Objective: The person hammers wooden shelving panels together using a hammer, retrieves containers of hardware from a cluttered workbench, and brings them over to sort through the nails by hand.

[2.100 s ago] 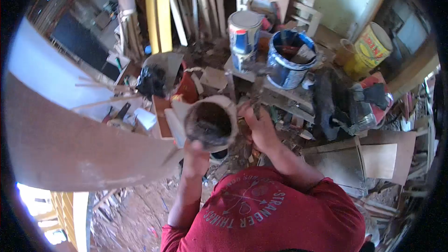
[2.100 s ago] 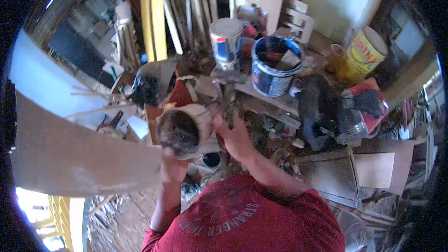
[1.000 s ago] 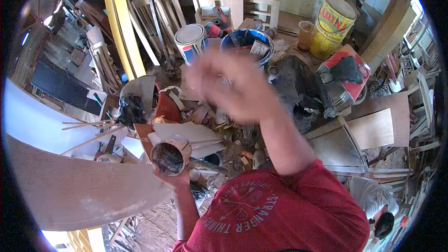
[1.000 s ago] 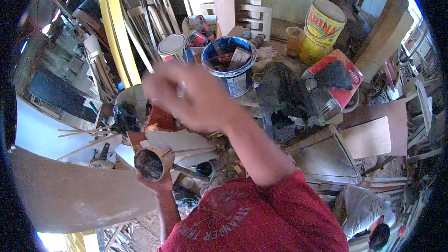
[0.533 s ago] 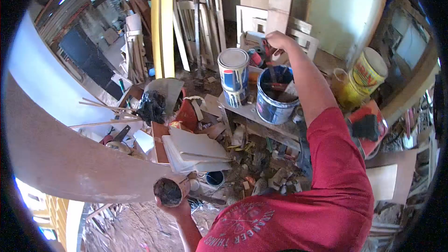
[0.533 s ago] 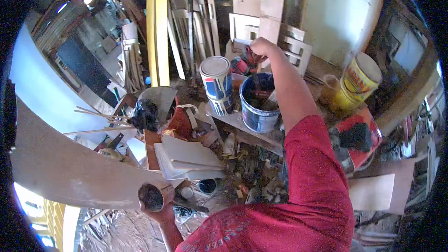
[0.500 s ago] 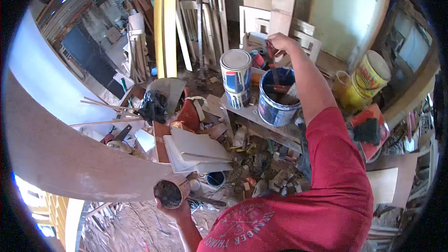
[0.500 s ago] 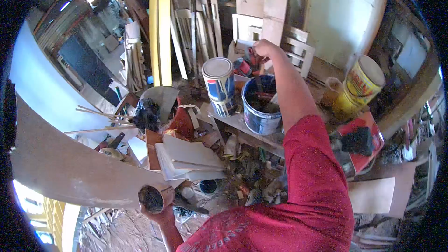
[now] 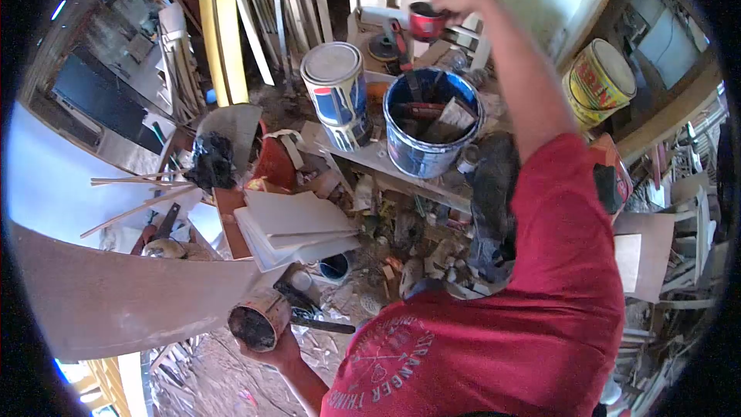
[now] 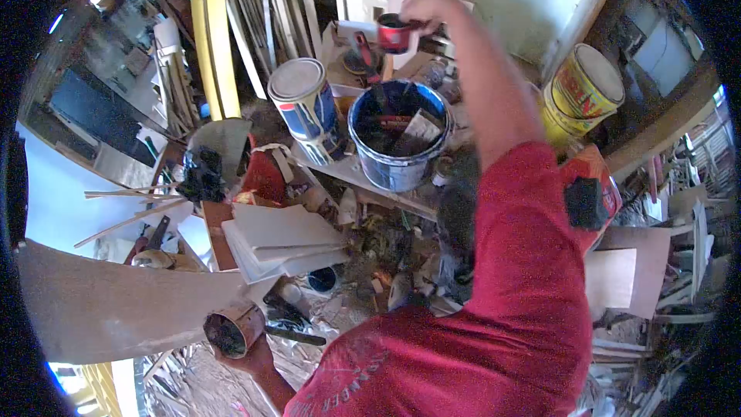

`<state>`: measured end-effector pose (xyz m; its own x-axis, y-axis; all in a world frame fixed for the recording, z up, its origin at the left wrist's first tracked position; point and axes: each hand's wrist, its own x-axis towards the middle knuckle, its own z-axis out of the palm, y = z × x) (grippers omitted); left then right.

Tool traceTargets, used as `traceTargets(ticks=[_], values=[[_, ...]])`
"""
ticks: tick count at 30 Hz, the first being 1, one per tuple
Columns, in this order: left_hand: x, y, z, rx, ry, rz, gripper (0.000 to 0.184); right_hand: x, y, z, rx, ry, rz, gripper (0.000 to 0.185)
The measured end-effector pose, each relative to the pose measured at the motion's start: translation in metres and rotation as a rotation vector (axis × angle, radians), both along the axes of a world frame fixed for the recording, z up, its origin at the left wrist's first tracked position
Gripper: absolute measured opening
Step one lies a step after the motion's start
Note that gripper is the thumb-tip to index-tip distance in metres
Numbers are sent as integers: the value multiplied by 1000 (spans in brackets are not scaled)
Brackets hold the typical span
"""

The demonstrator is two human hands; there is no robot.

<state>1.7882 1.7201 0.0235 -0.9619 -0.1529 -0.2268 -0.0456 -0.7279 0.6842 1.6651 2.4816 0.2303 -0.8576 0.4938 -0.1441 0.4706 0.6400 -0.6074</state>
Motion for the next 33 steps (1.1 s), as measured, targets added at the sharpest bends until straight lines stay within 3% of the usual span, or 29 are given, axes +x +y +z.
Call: traceTargets(ticks=[3, 5, 7, 9, 12, 15, 18, 21, 22, 25, 29, 32, 33], values=[[-10, -5, -10, 78, -34, 8, 82, 56, 53, 5, 120, -360, 51, 14], [-14, -9, -17, 27, 32, -100, 82, 102, 36, -2, 141, -503, -35, 23], [-23, -11, -25, 33, 71, -177, 81, 120, 51, -32, 94, -764, 10, 30], [-29, -8, -25, 52, 113, -257, 81, 150, 5, -34, 194, -742, -60, 29], [-34, -1, -19, 56, 107, -292, 83, 166, -19, -48, 575, -763, 111, 22], [-34, 9, -11, 77, 53, -253, 84, 164, -18, -50, 620, -641, 183, 18], [-36, 10, -16, 73, 47, -228, 87, 140, 41, -86, 796, -337, 301, 19], [-31, 9, -16, 65, 69, -227, 86, 108, 57, -97, 658, 102, 204, 26], [-29, 5, -21, 62, 63, -214, 84, 96, 18, -66, 349, -54, -30, 29], [-18, 2, -15, 72, 72, -196, 83, 63, -3, -56, 157, 24, -92, 28], [3, -7, -15, 61, 105, -148, 84, 29, -14, -65, 316, -95, 54, 35], [14, -12, -16, 0, 131, -127, 83, -6, 21, -105, 712, -255, 329, 39], [18, -13, -16, -12, 131, -120, 83, -15, 44, -135, 712, -148, 318, 38]])
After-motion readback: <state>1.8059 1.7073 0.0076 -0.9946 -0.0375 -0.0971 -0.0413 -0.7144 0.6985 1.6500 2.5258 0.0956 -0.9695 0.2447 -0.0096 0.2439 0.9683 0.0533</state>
